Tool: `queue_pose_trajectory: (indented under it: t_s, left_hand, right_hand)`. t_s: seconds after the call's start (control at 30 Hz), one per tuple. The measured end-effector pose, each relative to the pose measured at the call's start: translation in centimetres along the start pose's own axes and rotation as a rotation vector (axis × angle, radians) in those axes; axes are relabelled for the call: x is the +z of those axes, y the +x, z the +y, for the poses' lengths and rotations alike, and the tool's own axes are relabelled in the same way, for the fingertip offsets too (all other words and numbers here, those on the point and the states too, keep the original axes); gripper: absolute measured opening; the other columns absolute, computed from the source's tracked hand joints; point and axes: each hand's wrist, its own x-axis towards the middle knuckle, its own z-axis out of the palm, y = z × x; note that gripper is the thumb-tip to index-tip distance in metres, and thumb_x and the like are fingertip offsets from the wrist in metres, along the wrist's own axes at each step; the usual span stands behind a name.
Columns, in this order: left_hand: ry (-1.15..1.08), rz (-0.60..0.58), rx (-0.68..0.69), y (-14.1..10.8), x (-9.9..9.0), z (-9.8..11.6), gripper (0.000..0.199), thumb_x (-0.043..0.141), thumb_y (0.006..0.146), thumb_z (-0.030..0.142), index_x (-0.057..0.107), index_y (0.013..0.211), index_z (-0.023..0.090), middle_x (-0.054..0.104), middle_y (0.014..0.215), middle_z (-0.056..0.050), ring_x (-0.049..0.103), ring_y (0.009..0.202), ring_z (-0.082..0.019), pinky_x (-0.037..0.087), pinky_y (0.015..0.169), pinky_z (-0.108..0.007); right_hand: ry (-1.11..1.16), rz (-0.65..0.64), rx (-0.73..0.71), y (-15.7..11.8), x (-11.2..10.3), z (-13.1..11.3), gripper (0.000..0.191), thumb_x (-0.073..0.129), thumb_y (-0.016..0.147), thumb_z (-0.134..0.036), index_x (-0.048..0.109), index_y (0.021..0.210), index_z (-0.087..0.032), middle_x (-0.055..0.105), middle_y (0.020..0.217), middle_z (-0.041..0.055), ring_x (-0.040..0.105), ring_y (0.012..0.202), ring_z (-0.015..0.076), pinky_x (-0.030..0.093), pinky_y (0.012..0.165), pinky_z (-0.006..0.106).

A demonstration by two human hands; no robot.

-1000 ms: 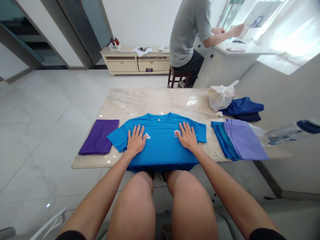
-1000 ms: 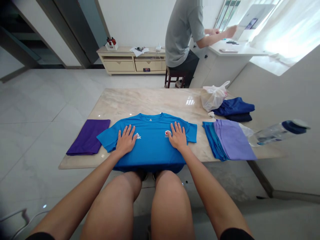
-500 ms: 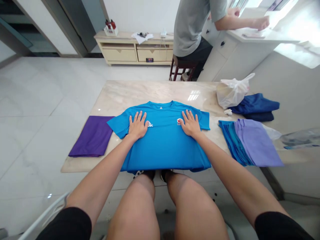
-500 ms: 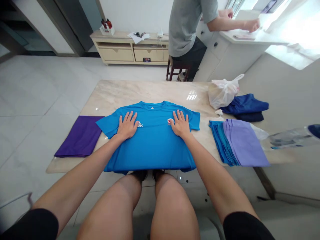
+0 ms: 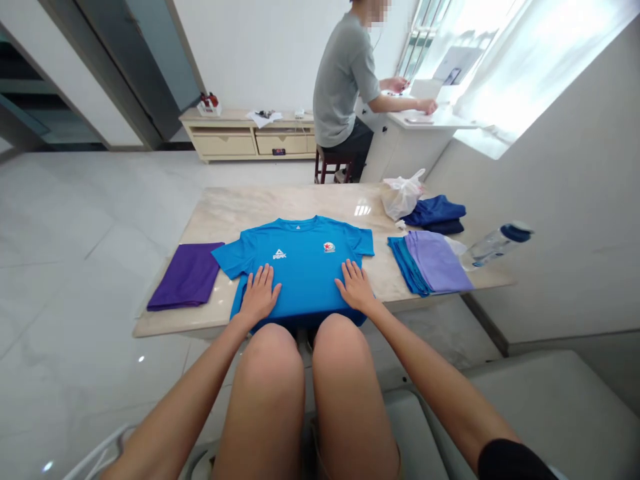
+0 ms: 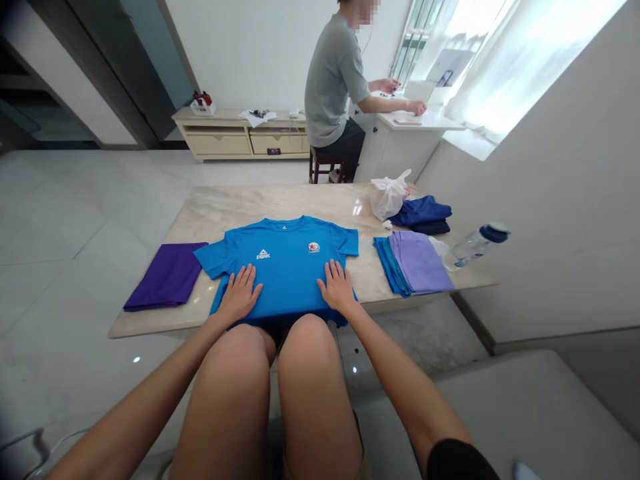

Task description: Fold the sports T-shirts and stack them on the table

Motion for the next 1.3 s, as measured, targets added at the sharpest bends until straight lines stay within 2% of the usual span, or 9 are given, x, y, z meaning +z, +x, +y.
queue_pose_trajectory:
  t_s: [0.13, 0.3, 0.47, 0.53, 0.6, 0.77, 0.93, 1.07, 1.3]
  left_hand:
    - [0.028, 0.029, 0.024, 1.0, -1.4, 0.5, 0.068, 0.033, 0.112, 0.043, 0.056, 0.167, 0.012, 0.052, 0.175, -0.021, 0.045, 0.167, -0.038, 0.030, 0.139, -0.064]
    - [-0.026, 0.062, 0.056, 2.4, -0.8, 0.2, 0.066, 0.031, 0.114, 0.040, 0.053, 0.170, 0.014, 0.050, 0.178, -0.017, 0.044, 0.168, -0.032, 0.027, 0.142, -0.056]
    - [-0.050, 0.089, 0.059, 2.8, 0.9, -0.4, 0.068, 0.032, 0.115, 0.044, 0.049, 0.174, 0.016, 0.042, 0.183, -0.014, 0.035, 0.172, -0.034, 0.021, 0.143, -0.061]
    - [-0.066, 0.106, 0.070, 2.8, 1.2, -0.6, 0.068, 0.032, 0.115, 0.045, 0.050, 0.173, 0.015, 0.043, 0.183, -0.015, 0.036, 0.172, -0.034, 0.021, 0.143, -0.060]
    - [-0.080, 0.116, 0.072, 2.8, 1.2, -0.6, 0.069, 0.031, 0.115, 0.046, 0.051, 0.173, 0.014, 0.043, 0.183, -0.015, 0.036, 0.172, -0.034, 0.021, 0.143, -0.061]
    - [-0.103, 0.123, 0.075, 2.8, 1.0, -0.4, 0.069, 0.031, 0.115, 0.046, 0.051, 0.172, 0.013, 0.044, 0.182, -0.016, 0.037, 0.171, -0.036, 0.022, 0.142, -0.063]
    - [-0.097, 0.129, 0.064, 2.8, 0.8, -0.2, 0.069, 0.032, 0.114, 0.045, 0.052, 0.171, 0.012, 0.045, 0.181, -0.017, 0.038, 0.171, -0.036, 0.024, 0.141, -0.064]
    - [-0.090, 0.114, 0.073, 2.9, 0.7, -0.2, 0.069, 0.033, 0.114, 0.044, 0.051, 0.172, 0.013, 0.045, 0.181, -0.016, 0.037, 0.171, -0.036, 0.024, 0.141, -0.064]
    - [-0.081, 0.097, 0.062, 3.0, 1.0, -0.3, 0.071, 0.031, 0.113, 0.047, 0.049, 0.174, 0.013, 0.042, 0.183, -0.016, 0.035, 0.172, -0.036, 0.021, 0.142, -0.065]
  right_hand:
    - [0.125, 0.084, 0.112, 2.8, -3.3, 2.2, 0.051, 0.050, 0.108, -0.029, 0.068, 0.154, -0.014, 0.067, 0.158, 0.0208, 0.061, 0.145, 0.0337, 0.048, 0.123, 0.045]
    - [0.157, 0.173, 0.382, 7.5, -5.3, 7.4, 0.041, 0.049, 0.104, -0.024, 0.074, 0.132, -0.008, 0.075, 0.129, 0.0246, 0.066, 0.129, 0.0347, 0.050, 0.115, 0.046]
    - [0.167, 0.164, 0.640, 11.5, -3.9, 10.5, 0.043, 0.065, 0.103, -0.047, 0.077, 0.122, -0.010, 0.065, 0.145, 0.0316, 0.058, 0.140, 0.0460, 0.046, 0.118, 0.063]
    - [0.170, 0.153, 0.662, 12.7, -3.3, 11.0, 0.044, 0.070, 0.102, -0.053, 0.078, 0.118, -0.013, 0.061, 0.152, 0.0307, 0.054, 0.145, 0.0485, 0.042, 0.121, 0.066]
    - [0.188, 0.131, 0.635, 13.8, -3.2, 11.5, 0.036, 0.071, 0.102, -0.051, 0.077, 0.113, -0.016, 0.067, 0.146, 0.0249, 0.058, 0.142, 0.0437, 0.044, 0.122, 0.061]
    - [0.274, 0.073, 0.579, 15.1, -5.1, 12.7, 0.023, 0.057, 0.112, -0.038, 0.071, 0.114, -0.019, 0.081, 0.101, 0.0104, 0.075, 0.093, 0.0222, 0.059, 0.088, 0.032]
    - [0.259, -0.028, 0.578, 13.4, -6.2, 12.2, 0.031, 0.086, 0.095, -0.045, 0.072, 0.083, -0.020, 0.073, 0.075, 0.0061, 0.074, 0.082, 0.0260, 0.054, 0.077, 0.031]
    - [0.233, -0.042, 0.546, 13.0, -6.4, 11.3, 0.026, 0.081, 0.098, -0.039, 0.073, 0.082, -0.020, 0.077, 0.082, 0.0078, 0.074, 0.088, 0.0255, 0.053, 0.080, 0.030]
    - [0.144, 0.057, 0.514, 15.2, -8.9, 12.3, 0.020, 0.069, 0.107, -0.039, 0.073, 0.112, -0.020, 0.079, 0.121, 0.0145, 0.071, 0.114, 0.0295, 0.053, 0.098, 0.037]
